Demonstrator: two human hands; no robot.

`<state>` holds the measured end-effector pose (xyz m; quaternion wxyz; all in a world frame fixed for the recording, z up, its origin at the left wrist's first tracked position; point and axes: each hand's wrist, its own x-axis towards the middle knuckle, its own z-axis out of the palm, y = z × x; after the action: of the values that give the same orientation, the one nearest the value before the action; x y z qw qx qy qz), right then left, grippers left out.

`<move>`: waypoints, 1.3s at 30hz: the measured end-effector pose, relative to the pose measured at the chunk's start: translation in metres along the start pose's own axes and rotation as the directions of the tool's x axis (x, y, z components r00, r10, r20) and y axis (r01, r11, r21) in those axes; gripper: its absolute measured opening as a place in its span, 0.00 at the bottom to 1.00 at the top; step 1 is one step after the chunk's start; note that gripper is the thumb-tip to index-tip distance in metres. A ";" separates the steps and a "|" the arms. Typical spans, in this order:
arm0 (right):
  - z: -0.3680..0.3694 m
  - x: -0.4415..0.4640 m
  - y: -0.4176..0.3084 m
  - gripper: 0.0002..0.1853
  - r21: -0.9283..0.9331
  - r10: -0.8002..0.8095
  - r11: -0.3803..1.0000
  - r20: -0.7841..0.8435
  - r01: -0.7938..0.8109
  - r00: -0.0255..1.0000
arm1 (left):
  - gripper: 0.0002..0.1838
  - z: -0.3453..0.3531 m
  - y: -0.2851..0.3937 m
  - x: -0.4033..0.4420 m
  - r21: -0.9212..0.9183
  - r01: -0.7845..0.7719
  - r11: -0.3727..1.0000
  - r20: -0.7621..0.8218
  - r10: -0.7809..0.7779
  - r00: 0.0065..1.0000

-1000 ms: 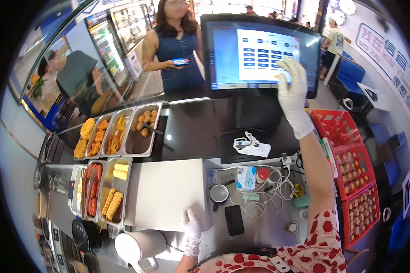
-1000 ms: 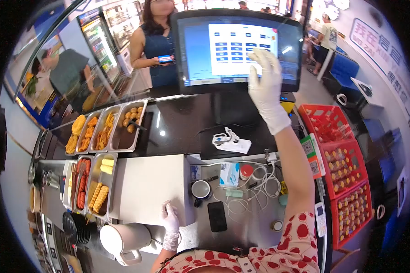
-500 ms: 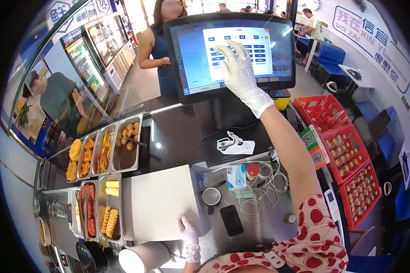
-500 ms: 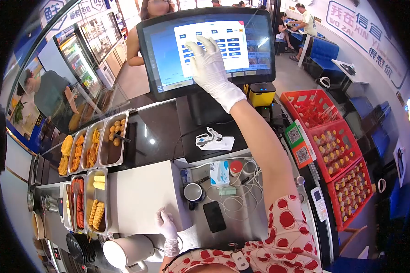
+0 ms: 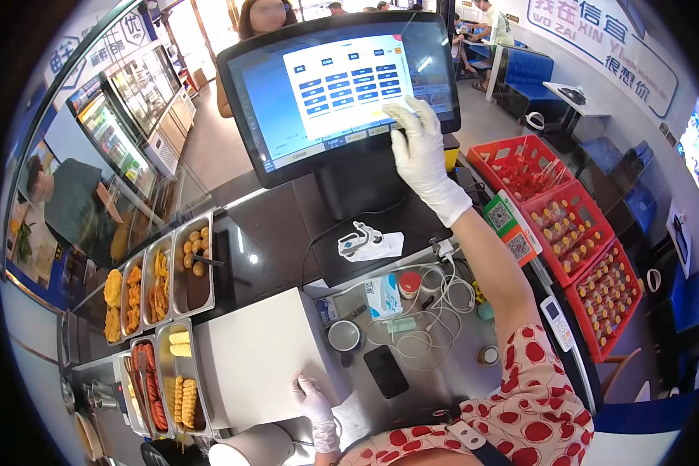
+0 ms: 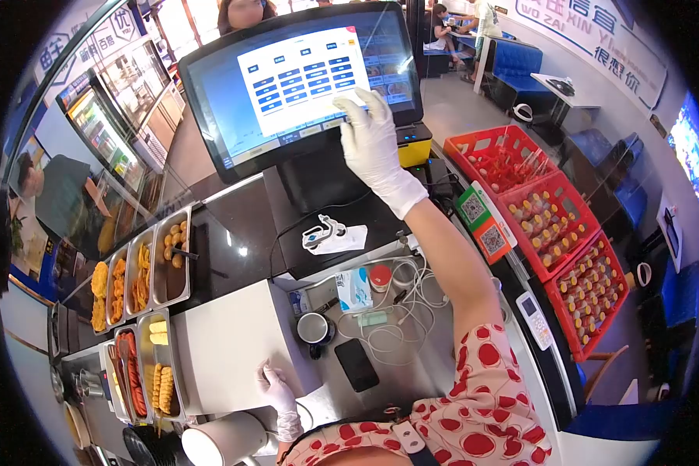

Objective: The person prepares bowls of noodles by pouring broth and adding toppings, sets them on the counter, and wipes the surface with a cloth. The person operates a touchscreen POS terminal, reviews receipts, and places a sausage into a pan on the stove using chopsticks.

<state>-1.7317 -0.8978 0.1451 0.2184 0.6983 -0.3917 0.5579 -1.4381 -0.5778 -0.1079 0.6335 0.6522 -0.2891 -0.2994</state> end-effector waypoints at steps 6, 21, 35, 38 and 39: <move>0.004 -0.010 0.005 0.19 0.035 0.054 0.998 -0.047 -0.052 0.997 | 0.10 0.004 0.003 -0.001 0.017 -0.007 1.000 -0.010 0.007 1.000; -0.048 -0.026 0.056 0.19 0.011 0.138 0.990 -0.109 -0.138 0.984 | 0.10 0.003 -0.005 0.002 0.035 -0.013 0.999 0.001 0.013 1.000; -0.037 -0.009 0.059 0.22 -0.069 0.076 0.994 -0.070 -0.080 0.995 | 0.10 0.004 0.001 -0.001 0.102 -0.004 0.995 -0.028 0.007 1.000; -0.024 -0.007 0.060 0.21 -0.094 0.049 0.994 -0.042 -0.053 0.998 | 0.09 0.004 0.002 -0.001 0.071 0.042 0.997 -0.026 -0.040 0.999; -0.021 -0.008 0.060 0.20 -0.108 0.043 0.993 -0.035 -0.047 0.998 | 0.09 0.004 0.002 -0.001 0.070 0.039 0.997 -0.028 -0.037 0.999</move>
<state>-1.7926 -0.9161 0.1352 0.2498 0.6671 -0.4337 0.5518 -1.4417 -0.5800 -0.1056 0.6081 0.6835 -0.2785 -0.2923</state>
